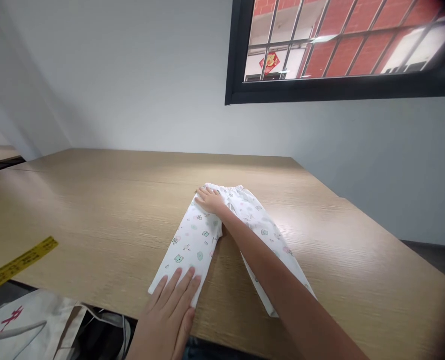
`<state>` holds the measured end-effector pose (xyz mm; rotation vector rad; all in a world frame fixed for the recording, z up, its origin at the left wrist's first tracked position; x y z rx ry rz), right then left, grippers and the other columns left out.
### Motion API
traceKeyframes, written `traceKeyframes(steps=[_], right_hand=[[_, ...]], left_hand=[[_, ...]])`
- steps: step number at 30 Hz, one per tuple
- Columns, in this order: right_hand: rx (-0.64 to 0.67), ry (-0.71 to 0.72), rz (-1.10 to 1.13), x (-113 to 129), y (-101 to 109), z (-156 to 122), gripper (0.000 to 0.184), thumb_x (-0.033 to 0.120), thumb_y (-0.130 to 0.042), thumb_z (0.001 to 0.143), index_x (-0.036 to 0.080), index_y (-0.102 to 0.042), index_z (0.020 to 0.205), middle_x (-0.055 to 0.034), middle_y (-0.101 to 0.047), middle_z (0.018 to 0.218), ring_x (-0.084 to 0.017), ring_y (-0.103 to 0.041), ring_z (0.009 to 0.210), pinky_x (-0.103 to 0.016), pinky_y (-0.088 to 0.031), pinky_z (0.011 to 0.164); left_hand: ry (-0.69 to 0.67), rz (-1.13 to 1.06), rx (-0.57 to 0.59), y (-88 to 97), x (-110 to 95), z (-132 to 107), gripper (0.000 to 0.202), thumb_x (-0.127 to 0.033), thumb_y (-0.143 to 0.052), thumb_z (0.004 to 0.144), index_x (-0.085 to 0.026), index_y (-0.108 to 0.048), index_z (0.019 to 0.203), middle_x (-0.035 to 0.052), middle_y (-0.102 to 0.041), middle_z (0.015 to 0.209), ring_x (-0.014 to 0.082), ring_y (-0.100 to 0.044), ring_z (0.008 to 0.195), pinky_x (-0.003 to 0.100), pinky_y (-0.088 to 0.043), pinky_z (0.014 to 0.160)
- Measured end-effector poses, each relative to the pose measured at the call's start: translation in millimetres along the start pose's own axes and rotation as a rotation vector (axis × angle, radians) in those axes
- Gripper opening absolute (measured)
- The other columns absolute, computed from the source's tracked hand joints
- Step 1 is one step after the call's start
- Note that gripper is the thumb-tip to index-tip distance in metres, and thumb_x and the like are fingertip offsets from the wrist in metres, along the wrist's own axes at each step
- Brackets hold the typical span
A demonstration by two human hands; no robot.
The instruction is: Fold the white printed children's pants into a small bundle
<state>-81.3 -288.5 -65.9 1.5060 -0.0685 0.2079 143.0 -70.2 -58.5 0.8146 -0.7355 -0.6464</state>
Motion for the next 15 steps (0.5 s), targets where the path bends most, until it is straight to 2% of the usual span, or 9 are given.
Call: traceKeyframes(steps=[3,7,8,11,13,15], right_hand=[[0.005,-0.072,0.068,2.7,0.2,2.4,0.051,0.04,-0.022,0.094,0.018,-0.025,0.14,-0.0002,-0.016,0.143,-0.017,-0.01,0.132,-0.042,-0.008,0.108],[0.033,-0.053,0.173,3.2,8.1,4.6,0.049,0.034,-0.027,0.094,0.013,-0.028,0.139,-0.004,-0.017,0.142,-0.02,-0.01,0.132,-0.043,-0.005,0.108],[0.053,-0.03,0.216,0.9,13.2,4.5,0.047,0.033,-0.028,0.094,0.013,-0.033,0.136,-0.005,-0.023,0.14,-0.021,-0.016,0.13,-0.042,-0.009,0.108],[0.115,0.015,0.378,-14.7,35.7,-3.0,0.046,0.04,-0.026,0.094,0.013,-0.05,0.123,-0.0069,-0.045,0.126,-0.02,-0.046,0.111,-0.032,-0.034,0.098],[0.101,0.012,0.471,-31.8,53.3,-17.0,0.047,0.044,-0.027,0.094,0.015,-0.052,0.121,-0.0059,-0.05,0.121,-0.017,-0.052,0.101,-0.026,-0.043,0.087],[0.043,0.015,0.563,-51.1,67.9,-37.5,0.041,0.041,-0.034,0.092,0.019,-0.053,0.121,-0.0032,-0.049,0.122,-0.016,-0.051,0.104,-0.025,-0.043,0.088]], left_hand=[[0.009,0.006,-0.029,2.7,-5.3,-3.4,0.043,-0.019,-0.033,0.088,-0.014,-0.039,0.13,-0.0005,-0.033,0.136,0.0193,-0.034,0.124,0.031,-0.016,0.107],[0.038,0.026,-0.052,2.4,-8.0,-1.8,0.043,-0.019,-0.035,0.086,-0.015,-0.041,0.129,-0.0003,-0.037,0.134,0.0193,-0.037,0.121,0.032,-0.028,0.099],[0.04,0.019,-0.056,2.0,-7.7,-1.7,0.043,-0.02,-0.035,0.086,-0.016,-0.042,0.128,-0.0006,-0.037,0.134,0.0193,-0.038,0.121,0.032,-0.032,0.096],[0.024,-0.032,-0.061,1.3,-5.5,-1.7,0.04,-0.027,-0.037,0.086,-0.016,-0.046,0.124,-0.0015,-0.042,0.13,0.0189,-0.042,0.116,0.032,-0.04,0.087],[0.02,-0.08,-0.066,3.0,-2.8,-0.1,0.038,-0.032,-0.039,0.087,-0.017,-0.049,0.12,-0.0019,-0.046,0.127,0.0189,-0.045,0.111,0.032,-0.043,0.082],[0.051,-0.174,-0.031,7.0,0.8,6.6,0.034,-0.034,-0.036,0.089,-0.02,-0.052,0.116,-0.0026,-0.05,0.121,0.0185,-0.049,0.104,0.031,-0.044,0.077]])
Point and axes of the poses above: each hand's wrist, its own z-axis towards the middle knuckle, its own y-axis out of the back of the hand, x = y × z, the point moved 2 cm from there along z, towards the middle knuckle
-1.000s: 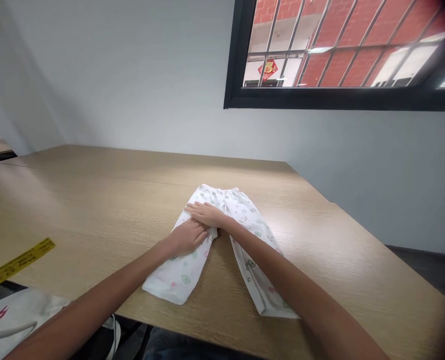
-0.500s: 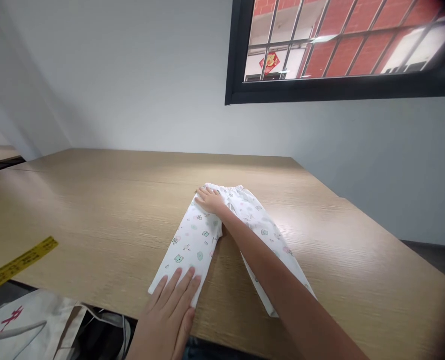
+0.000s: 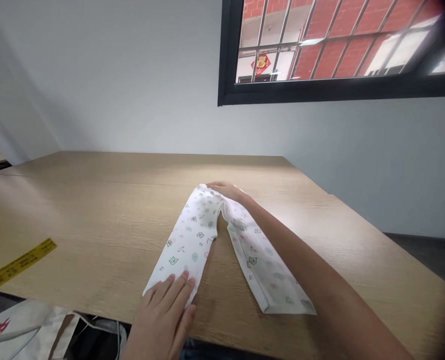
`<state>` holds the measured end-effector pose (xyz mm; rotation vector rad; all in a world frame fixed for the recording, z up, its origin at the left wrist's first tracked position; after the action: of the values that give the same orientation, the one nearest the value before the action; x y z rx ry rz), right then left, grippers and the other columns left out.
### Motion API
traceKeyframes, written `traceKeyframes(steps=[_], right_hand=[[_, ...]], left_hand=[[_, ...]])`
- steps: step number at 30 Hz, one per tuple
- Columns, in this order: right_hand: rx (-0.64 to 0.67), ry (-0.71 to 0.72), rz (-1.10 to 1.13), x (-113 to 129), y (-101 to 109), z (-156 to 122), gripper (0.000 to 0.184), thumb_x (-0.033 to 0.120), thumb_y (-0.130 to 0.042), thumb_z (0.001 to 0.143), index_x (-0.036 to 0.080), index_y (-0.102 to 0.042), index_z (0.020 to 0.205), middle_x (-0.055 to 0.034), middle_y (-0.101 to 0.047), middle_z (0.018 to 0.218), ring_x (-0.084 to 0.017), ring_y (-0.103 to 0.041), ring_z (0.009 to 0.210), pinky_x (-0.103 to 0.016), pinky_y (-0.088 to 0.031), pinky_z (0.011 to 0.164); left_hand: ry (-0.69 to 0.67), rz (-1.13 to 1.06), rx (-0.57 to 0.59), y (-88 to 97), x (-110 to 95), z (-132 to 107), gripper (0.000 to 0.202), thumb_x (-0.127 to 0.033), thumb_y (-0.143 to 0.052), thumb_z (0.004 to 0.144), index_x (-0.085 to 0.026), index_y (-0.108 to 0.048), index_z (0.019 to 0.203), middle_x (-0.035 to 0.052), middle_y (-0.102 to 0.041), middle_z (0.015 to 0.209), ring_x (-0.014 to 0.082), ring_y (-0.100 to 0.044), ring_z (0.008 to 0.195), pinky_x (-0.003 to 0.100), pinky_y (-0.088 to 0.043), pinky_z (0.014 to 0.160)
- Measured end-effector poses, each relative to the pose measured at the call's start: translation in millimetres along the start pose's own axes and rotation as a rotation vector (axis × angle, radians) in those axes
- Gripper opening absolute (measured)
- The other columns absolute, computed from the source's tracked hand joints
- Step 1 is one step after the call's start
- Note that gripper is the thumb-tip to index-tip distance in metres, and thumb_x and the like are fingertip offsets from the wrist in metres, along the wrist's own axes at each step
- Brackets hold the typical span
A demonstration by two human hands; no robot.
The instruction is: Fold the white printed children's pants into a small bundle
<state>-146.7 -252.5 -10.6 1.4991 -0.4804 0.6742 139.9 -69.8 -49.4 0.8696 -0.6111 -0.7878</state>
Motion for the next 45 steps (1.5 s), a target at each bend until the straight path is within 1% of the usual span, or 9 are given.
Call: traceKeyframes(steps=[6,9,14,22,27,32,38,41,45], right_hand=[[-0.06,0.016,0.005,-41.6,26.2,-59.8,0.032,0.018,-0.042,0.083,0.018,-0.062,0.108,-0.0029,-0.055,0.113,-0.02,-0.052,0.101,-0.032,-0.042,0.088],[-0.094,0.036,-0.087,-60.4,25.5,-69.0,0.034,0.013,-0.04,0.081,0.018,-0.062,0.106,-0.0018,-0.056,0.111,-0.018,-0.053,0.099,-0.031,-0.042,0.087],[-0.171,0.07,-0.166,-71.9,24.3,-69.7,0.038,0.011,-0.036,0.08,0.016,-0.06,0.11,-0.0017,-0.055,0.114,-0.017,-0.05,0.104,-0.029,-0.039,0.092],[-0.128,0.169,-0.33,-56.3,-1.7,-66.8,0.038,0.023,-0.03,0.09,0.012,-0.051,0.12,-0.0047,-0.046,0.125,-0.019,-0.04,0.116,-0.033,-0.032,0.098],[-0.089,0.113,-0.414,-48.8,-9.9,-60.3,0.039,0.021,-0.028,0.091,0.013,-0.047,0.123,-0.0047,-0.042,0.129,-0.019,-0.034,0.12,-0.037,-0.024,0.103],[-0.087,0.066,-0.398,-57.1,-8.6,-55.7,0.04,0.024,-0.028,0.091,0.013,-0.046,0.125,-0.0048,-0.038,0.131,-0.019,-0.033,0.121,-0.034,-0.03,0.099],[-0.107,0.12,-0.396,-64.9,-10.1,-55.4,0.041,0.024,-0.026,0.09,0.013,-0.045,0.125,-0.0042,-0.038,0.132,-0.018,-0.032,0.123,-0.032,-0.027,0.102],[-0.119,0.118,-0.398,-64.7,-10.7,-55.3,0.041,0.025,-0.026,0.091,0.013,-0.045,0.125,-0.004,-0.038,0.132,-0.018,-0.031,0.123,-0.032,-0.027,0.102],[-0.119,0.128,-0.412,-65.3,-11.0,-54.2,0.041,0.023,-0.028,0.089,0.013,-0.046,0.124,-0.0042,-0.039,0.131,-0.018,-0.031,0.123,-0.033,-0.025,0.103]], left_hand=[[0.277,-0.323,0.541,0.2,-3.3,73.6,0.038,-0.034,-0.022,0.092,-0.02,-0.056,0.088,0.0037,-0.057,0.087,0.0221,-0.05,0.084,0.04,-0.04,0.075],[0.084,-0.44,0.509,-17.1,-19.7,132.0,0.028,-0.029,-0.031,0.09,-0.017,-0.056,0.089,0.0039,-0.056,0.094,0.0204,-0.05,0.088,0.038,-0.04,0.081],[0.211,-0.461,0.446,-55.1,-33.3,187.2,0.025,-0.024,-0.04,0.084,-0.009,-0.053,0.098,0.0129,-0.051,0.101,0.0259,-0.047,0.095,0.038,-0.039,0.081],[0.36,-0.618,0.501,-66.5,-25.0,176.5,0.031,-0.026,-0.042,0.082,-0.014,-0.042,0.111,0.0061,-0.056,0.089,0.0202,-0.051,0.088,0.026,-0.039,0.067],[0.465,-0.621,0.553,-70.8,-22.3,177.4,0.029,-0.031,-0.046,0.079,-0.01,-0.043,0.1,0.0096,-0.056,0.088,0.02,-0.053,0.08,0.026,-0.036,0.061],[0.483,-0.569,0.58,-69.9,-21.9,175.8,0.03,-0.034,-0.047,0.08,-0.008,-0.046,0.096,0.0118,-0.056,0.086,0.0229,-0.053,0.08,0.028,-0.037,0.063],[0.51,-0.498,0.575,-72.3,-26.7,173.0,0.032,-0.03,-0.043,0.082,-0.003,-0.049,0.097,0.0229,-0.044,0.106,0.0308,-0.048,0.095,0.037,-0.039,0.077],[0.464,-0.591,0.566,-75.4,-23.7,173.1,0.017,-0.024,-0.042,0.08,-0.009,-0.049,0.074,0.0143,-0.046,0.095,0.0209,-0.049,0.083,0.032,-0.038,0.075],[0.41,-0.868,0.517,-76.1,-17.3,173.3,0.026,-0.025,-0.044,0.077,-0.014,-0.03,0.058,0.0012,-0.038,0.069,0.0107,-0.037,0.064,0.024,-0.031,0.062]])
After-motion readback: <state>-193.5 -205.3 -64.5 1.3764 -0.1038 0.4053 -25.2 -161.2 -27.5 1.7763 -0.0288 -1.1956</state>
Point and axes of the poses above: each hand's wrist, its own z-axis towards the middle knuckle, its own y-axis out of the back of the hand, x = y × z, the point moved 2 cm from there along z, towards the middle knuckle
